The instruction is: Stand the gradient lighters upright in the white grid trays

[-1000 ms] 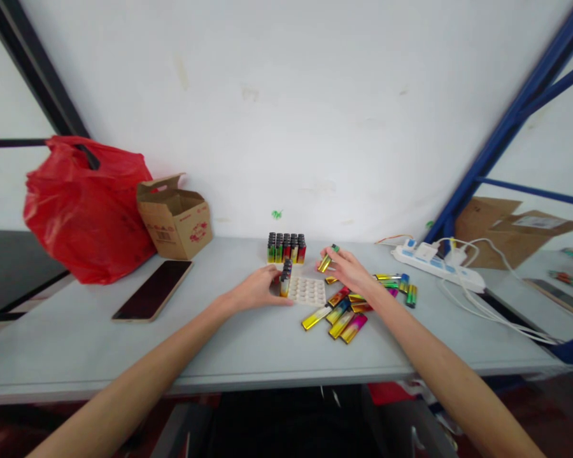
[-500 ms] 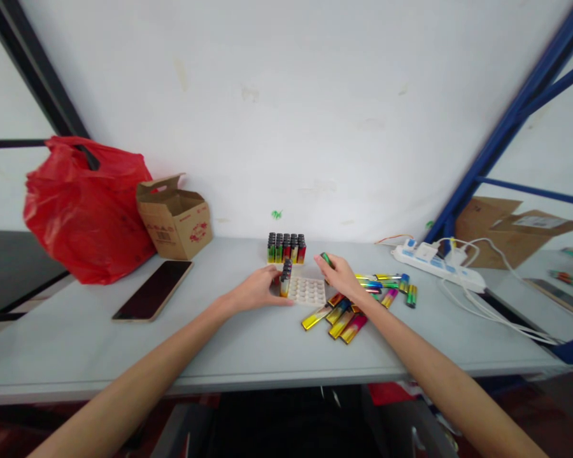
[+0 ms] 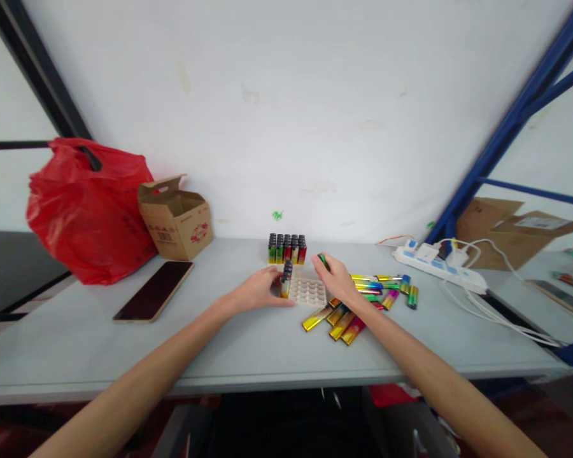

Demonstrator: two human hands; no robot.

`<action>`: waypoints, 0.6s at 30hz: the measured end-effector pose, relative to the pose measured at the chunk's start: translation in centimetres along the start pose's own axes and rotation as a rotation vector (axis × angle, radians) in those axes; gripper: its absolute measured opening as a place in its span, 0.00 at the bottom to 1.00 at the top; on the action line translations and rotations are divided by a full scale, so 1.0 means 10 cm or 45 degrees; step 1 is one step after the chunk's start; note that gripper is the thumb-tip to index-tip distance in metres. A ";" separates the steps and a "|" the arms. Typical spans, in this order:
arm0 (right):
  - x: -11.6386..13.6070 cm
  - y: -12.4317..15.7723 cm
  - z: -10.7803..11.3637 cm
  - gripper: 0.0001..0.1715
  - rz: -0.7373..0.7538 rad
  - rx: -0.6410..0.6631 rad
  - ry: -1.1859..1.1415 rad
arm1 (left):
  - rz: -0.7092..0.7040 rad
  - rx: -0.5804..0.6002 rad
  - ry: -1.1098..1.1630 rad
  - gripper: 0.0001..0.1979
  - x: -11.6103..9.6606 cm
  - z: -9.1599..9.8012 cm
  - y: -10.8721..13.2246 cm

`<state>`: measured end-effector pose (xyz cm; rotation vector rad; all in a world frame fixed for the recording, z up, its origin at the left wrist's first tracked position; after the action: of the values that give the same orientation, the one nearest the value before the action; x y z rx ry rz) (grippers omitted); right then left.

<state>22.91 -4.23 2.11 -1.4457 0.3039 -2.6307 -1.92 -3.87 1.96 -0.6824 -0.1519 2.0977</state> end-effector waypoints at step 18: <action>-0.04 -0.13 -0.16 0.21 0.330 0.141 0.436 | 0.018 0.026 -0.011 0.32 -0.02 0.00 -0.01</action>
<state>21.70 -2.69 1.26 -0.8536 0.3448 -2.6189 -1.75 -4.00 2.05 -0.6637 -0.1305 2.1129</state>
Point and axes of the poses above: each hand's wrist, its own y-axis away from the middle knuckle, its own z-axis out of the back of the hand, x = y × z, the point moved 1 cm from there along -y, towards the middle knuckle, and after that the axes turned 15 degrees about -z, right-handed, at the moved point
